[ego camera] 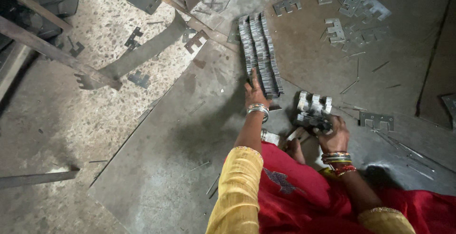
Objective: The person sits on the floor and repeatedly picks up small metal brackets from a pile, aligns them, and stacks them into a neat pile. The person handles the parts by hand and organizes them into a growing stack.
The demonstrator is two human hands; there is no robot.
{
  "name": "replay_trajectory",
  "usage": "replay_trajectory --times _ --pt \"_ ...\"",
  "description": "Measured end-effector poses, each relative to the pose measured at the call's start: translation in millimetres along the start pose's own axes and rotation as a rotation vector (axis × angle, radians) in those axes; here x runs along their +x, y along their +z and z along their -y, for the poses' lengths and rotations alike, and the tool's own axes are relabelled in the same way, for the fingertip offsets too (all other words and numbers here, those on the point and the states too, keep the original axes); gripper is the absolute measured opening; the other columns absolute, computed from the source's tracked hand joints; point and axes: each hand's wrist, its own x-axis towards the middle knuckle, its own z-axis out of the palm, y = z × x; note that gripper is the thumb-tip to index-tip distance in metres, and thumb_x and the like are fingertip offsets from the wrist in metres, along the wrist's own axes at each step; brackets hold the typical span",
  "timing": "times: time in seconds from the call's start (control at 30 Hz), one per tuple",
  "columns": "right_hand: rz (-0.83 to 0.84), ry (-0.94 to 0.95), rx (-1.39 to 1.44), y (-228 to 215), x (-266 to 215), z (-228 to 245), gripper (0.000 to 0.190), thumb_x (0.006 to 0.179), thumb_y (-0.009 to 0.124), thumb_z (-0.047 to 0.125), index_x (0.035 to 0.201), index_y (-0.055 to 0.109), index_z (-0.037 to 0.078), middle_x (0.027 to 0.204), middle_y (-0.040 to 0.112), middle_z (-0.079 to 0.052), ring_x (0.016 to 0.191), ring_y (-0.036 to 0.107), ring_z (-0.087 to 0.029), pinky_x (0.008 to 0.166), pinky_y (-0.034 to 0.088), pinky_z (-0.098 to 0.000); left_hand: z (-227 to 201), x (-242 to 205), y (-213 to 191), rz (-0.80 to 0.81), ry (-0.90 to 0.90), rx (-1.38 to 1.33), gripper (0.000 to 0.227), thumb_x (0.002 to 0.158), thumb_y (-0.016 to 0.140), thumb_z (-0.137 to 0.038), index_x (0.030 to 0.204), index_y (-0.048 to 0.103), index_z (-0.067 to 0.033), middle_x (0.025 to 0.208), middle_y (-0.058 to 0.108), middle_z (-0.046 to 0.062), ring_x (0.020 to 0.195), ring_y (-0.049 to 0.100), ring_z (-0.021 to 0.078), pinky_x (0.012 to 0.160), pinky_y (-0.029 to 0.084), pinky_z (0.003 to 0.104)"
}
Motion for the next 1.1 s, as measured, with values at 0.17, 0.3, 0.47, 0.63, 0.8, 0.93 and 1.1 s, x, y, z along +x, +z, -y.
replay_trajectory --times 0.17,0.3,0.47,0.63,0.8,0.93,1.1 --pt "-0.056 -0.026 -0.074 2 -3 2 0.063 0.065 0.086 0.013 0.124 0.068 0.004 0.122 0.068 -0.019 0.108 0.068 -0.039 0.091 0.057 -0.0462 -4 1 -1 0.042 -0.031 0.008 0.147 0.065 0.096 -0.016 0.160 -0.014 -0.0379 0.151 0.035 0.027 0.133 0.051 0.0436 0.112 0.046 0.046" --pt "-0.084 0.115 0.110 5 -1 -1 0.060 0.069 0.084 0.012 0.126 0.067 0.005 0.115 0.074 -0.017 0.101 0.074 -0.033 0.087 0.059 -0.0435 1 4 1 0.016 0.002 0.005 0.147 0.065 0.097 -0.017 0.159 -0.015 -0.0359 0.148 0.035 0.028 0.131 0.051 0.0441 0.112 0.045 0.046" --pt "-0.038 0.047 0.008 2 9 -11 0.061 0.067 0.086 0.009 0.125 0.068 0.003 0.108 0.076 -0.019 0.099 0.074 -0.034 0.089 0.058 -0.0439 4 3 5 -0.032 0.031 -0.010 0.144 0.066 0.096 -0.019 0.162 -0.010 -0.0371 0.142 0.043 0.024 0.129 0.054 0.0436 0.112 0.046 0.047" --pt "0.069 0.135 0.116 -6 20 -10 0.068 0.063 0.083 0.012 0.129 0.068 0.009 0.106 0.076 -0.017 0.095 0.075 -0.033 0.087 0.059 -0.0425 4 2 5 -0.050 0.037 0.001 0.146 0.062 0.098 -0.020 0.159 -0.010 -0.0367 0.144 0.039 0.026 0.129 0.051 0.0449 0.111 0.044 0.048" --pt "0.195 -0.009 -0.339 -16 25 6 0.054 0.070 0.084 0.019 0.122 0.073 0.015 0.111 0.077 -0.014 0.105 0.069 -0.035 0.106 0.051 -0.0477 2 2 4 -0.029 0.014 -0.012 0.145 0.064 0.097 -0.020 0.161 -0.009 -0.0384 0.145 0.041 0.026 0.132 0.051 0.0445 0.112 0.045 0.049" --pt "0.340 -0.087 -0.570 -10 26 10 0.072 0.063 0.088 0.034 0.131 0.069 0.021 0.128 0.063 -0.016 0.121 0.057 -0.039 0.105 0.046 -0.0566 3 -1 5 -0.053 0.033 -0.016 0.146 0.061 0.099 -0.019 0.158 -0.009 -0.0385 0.149 0.035 0.028 0.133 0.048 0.0457 0.111 0.043 0.050" --pt "0.466 -0.114 -0.474 19 31 -14 0.068 0.073 0.080 0.034 0.134 0.055 0.018 0.142 0.052 -0.012 0.131 0.052 -0.038 0.100 0.046 -0.0631 2 4 2 -0.011 -0.008 -0.018 0.142 0.066 0.096 -0.018 0.160 -0.008 -0.0410 0.150 0.038 0.024 0.133 0.051 0.0435 0.111 0.046 0.050"
